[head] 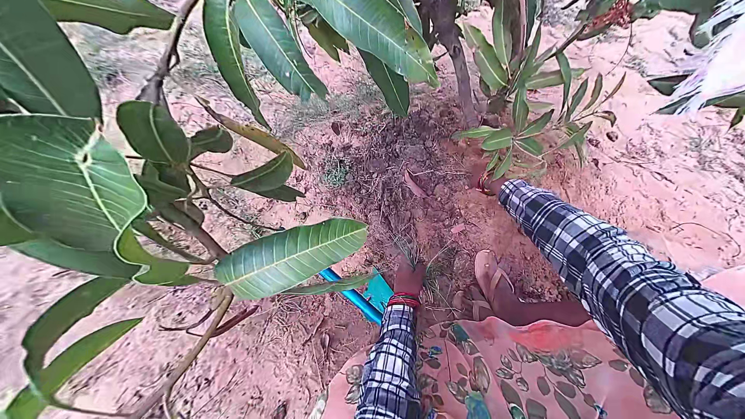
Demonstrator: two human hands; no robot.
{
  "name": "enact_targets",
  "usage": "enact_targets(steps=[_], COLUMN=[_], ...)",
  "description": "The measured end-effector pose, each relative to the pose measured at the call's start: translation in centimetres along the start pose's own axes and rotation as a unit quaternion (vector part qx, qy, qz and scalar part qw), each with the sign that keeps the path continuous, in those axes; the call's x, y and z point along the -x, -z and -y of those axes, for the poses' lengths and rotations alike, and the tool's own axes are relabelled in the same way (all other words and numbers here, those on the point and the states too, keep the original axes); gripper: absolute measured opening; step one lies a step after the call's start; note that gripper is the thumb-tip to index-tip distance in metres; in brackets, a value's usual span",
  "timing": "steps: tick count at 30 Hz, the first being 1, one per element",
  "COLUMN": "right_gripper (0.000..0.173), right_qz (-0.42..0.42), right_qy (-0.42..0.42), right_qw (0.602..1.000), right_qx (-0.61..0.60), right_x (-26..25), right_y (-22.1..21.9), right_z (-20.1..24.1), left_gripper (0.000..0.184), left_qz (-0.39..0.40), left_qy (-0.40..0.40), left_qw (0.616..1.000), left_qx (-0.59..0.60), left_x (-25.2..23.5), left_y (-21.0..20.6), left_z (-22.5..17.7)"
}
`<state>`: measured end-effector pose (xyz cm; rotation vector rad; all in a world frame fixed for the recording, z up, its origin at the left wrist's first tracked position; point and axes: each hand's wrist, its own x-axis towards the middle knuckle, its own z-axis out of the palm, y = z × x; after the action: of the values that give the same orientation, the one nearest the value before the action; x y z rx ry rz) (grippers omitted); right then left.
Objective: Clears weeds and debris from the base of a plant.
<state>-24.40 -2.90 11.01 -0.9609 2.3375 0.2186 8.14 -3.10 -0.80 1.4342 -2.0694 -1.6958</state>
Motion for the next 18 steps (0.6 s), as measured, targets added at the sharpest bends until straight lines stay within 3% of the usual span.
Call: enact_targets(steps=[1, 2, 3, 7, 11, 15, 18], right_gripper=[0.045, 0.051, 0.056, 0.048, 0.051, 0.049, 0.049], right_qz=[-0.175, -0.237, -0.236, -0.280, -0.297, -0.266, -0.284], right_qy=[0.043, 0.057, 0.051, 0.015, -0.003, -0.028, 0.004], right_qw=[0.983, 0.968, 0.969, 0.957, 0.954, 0.961, 0.950], right_qx=[-0.036, -0.051, -0.058, -0.078, -0.048, -0.076, -0.127], right_x=[-4.1, -6.7, -7.5, -7.2, -8.0, -6.6, -6.1], right_y=[-3.5, -4.7, -4.6, -5.2, -6.0, -5.3, -5.1], right_z=[-1.5, -2.2, -2.1, -1.5, -1.6, -1.4, -3.2], left_gripper=[0.048, 0.048, 0.048, 0.046, 0.048, 0.051, 0.050], left_qz=[-0.001, -0.003, -0.002, 0.008, 0.016, 0.018, 0.016], left_qy=[-0.002, -0.004, -0.004, 0.006, 0.010, -0.003, -0.010], left_qw=[1.000, 1.000, 1.000, 1.000, 0.999, 0.999, 0.999], left_qx=[0.003, 0.005, 0.006, -0.004, -0.033, -0.036, -0.033], left_x=[-0.2, -0.3, -0.3, -0.1, 0.1, 0.3, 0.3], left_y=[0.0, 0.0, 0.1, 0.1, 0.0, 0.1, 0.2], left_z=[0.1, 0.1, 0.2, -0.2, -0.4, -0.2, 0.0])
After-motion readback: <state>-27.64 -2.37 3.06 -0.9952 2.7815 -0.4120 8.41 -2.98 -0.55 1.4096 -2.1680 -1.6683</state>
